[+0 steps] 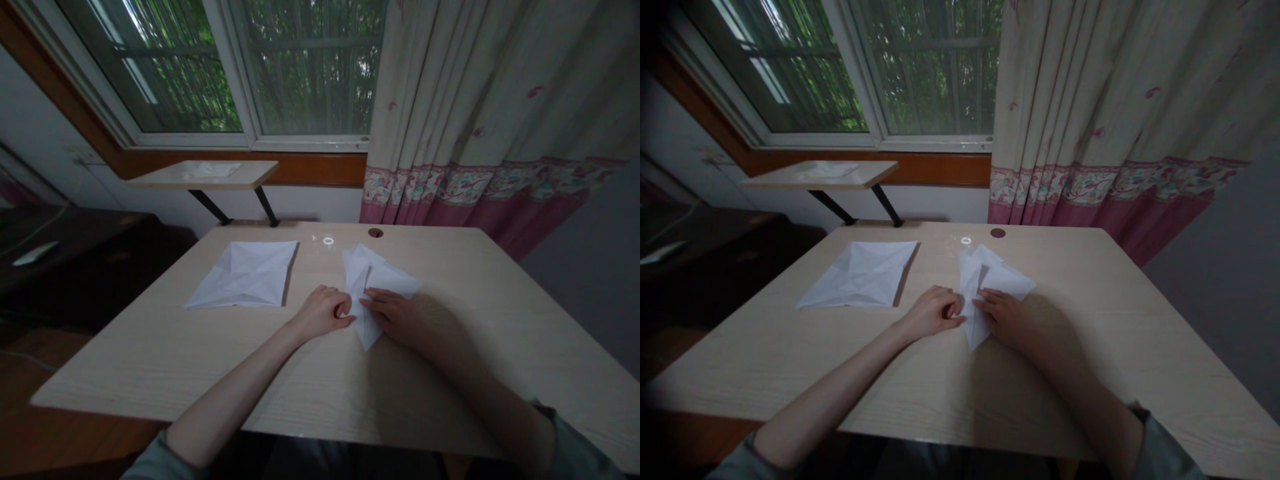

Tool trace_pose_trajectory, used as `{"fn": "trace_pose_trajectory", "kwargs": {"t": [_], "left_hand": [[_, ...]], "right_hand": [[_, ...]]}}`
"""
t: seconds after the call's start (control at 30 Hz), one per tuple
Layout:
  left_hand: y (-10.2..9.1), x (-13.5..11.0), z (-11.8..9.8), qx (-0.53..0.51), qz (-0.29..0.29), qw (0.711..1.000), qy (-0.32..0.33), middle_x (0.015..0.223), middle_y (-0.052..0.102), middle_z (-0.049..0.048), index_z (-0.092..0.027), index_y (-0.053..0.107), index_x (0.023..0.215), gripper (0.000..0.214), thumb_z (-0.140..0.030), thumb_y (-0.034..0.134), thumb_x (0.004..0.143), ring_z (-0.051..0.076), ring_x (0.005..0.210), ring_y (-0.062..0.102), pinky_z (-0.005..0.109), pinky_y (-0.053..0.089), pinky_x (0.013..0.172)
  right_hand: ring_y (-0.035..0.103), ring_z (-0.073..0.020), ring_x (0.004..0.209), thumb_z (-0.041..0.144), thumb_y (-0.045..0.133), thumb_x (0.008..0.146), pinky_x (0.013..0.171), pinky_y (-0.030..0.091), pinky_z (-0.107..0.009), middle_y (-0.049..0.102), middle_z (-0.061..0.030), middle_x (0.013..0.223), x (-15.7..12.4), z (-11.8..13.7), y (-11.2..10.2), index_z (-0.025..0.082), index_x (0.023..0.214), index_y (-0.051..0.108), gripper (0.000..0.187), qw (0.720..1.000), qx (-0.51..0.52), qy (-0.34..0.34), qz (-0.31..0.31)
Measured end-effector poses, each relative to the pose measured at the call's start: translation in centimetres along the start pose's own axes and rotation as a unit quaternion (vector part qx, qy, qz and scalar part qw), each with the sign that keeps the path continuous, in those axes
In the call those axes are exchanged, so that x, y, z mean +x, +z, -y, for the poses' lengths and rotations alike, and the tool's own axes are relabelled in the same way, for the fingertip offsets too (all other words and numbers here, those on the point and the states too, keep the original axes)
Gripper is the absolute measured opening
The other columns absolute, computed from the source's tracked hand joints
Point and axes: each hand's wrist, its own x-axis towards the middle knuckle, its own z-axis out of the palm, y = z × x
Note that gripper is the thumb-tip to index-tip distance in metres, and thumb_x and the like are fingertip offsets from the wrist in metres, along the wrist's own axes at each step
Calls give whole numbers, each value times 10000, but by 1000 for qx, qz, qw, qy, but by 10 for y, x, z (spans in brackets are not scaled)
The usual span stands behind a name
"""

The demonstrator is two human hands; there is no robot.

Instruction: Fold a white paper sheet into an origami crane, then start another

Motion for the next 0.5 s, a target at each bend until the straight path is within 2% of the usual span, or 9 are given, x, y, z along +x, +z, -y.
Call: {"fn": "trace_pose_trajectory", "kwargs": {"t": [0.33, 0.5], "left_hand": [[3, 0, 0, 5, 19, 1000, 17, 653, 599, -55, -193, 537, 657, 310, -305, 772, 824, 147, 698, 588, 291, 377, 766], [4, -2, -6, -12, 39, 998, 43, 625, 596, -59, -193, 538, 622, 336, -331, 757, 835, 139, 674, 591, 296, 385, 776]], "right_hand": [[581, -215, 1318, 35, 524, 879, 1146, 460, -447, 669, -62, 1367, 0, 0, 0, 264, 1313, 663, 510, 1000, 5, -5, -12], [575, -222, 1323, 39, 522, 878, 1133, 472, -463, 658, -83, 1379, -1, -6, 8, 228, 1316, 657, 495, 1000, -4, -18, -21]]}}
